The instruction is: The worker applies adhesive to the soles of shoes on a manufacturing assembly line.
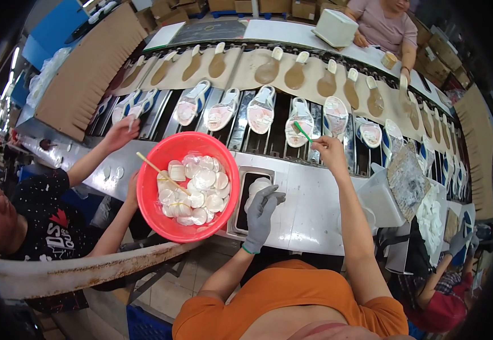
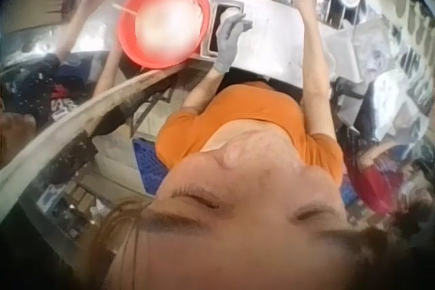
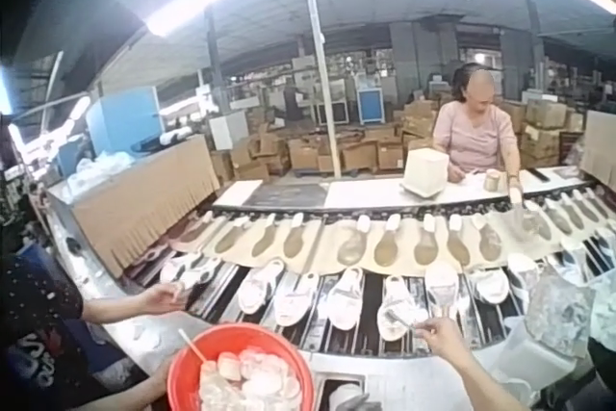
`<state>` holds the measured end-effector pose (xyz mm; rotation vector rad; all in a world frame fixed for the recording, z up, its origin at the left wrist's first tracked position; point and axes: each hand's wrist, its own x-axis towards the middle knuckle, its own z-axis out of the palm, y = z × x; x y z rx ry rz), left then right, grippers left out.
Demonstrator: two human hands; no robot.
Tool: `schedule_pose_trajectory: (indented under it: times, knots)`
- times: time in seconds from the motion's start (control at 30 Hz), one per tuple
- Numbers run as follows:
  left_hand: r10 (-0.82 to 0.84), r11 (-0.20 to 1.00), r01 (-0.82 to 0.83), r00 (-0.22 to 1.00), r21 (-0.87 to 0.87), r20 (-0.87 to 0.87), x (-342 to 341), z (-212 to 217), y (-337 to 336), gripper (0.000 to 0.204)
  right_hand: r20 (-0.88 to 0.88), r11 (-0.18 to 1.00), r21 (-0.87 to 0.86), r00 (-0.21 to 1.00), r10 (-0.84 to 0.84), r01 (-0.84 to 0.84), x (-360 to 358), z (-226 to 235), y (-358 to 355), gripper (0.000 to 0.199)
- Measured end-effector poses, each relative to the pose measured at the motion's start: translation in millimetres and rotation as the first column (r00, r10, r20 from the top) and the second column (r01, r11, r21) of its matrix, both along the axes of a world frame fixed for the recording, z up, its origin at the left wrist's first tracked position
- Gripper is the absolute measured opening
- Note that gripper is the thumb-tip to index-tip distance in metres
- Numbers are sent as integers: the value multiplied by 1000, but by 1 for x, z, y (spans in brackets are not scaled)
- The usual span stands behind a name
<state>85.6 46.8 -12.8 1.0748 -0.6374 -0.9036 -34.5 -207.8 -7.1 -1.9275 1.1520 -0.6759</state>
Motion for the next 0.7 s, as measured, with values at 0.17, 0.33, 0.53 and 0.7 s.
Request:
schedule_pose_trajectory:
  times: [0.17,0.33,0.53,0.7]
  knots:
    - [23,1000,-23,1000,0,-11,-2,-1,2,32,346,893,403,937,53,-200,71,11,3,20]
    - [28,1000,-28,1000,-13,-4,0,-4,1,32,304,886,288,912,275,-363,179,2,6,17]
    - [9,999,-11,998,-37,-59,3,-7,2,32,-124,940,-43,936,331,-338,245,-25,5,17]
    - [-48,998,45,996,-32,-79,8,-9,4,34,-314,891,-344,930,189,-297,255,-29,4,15]
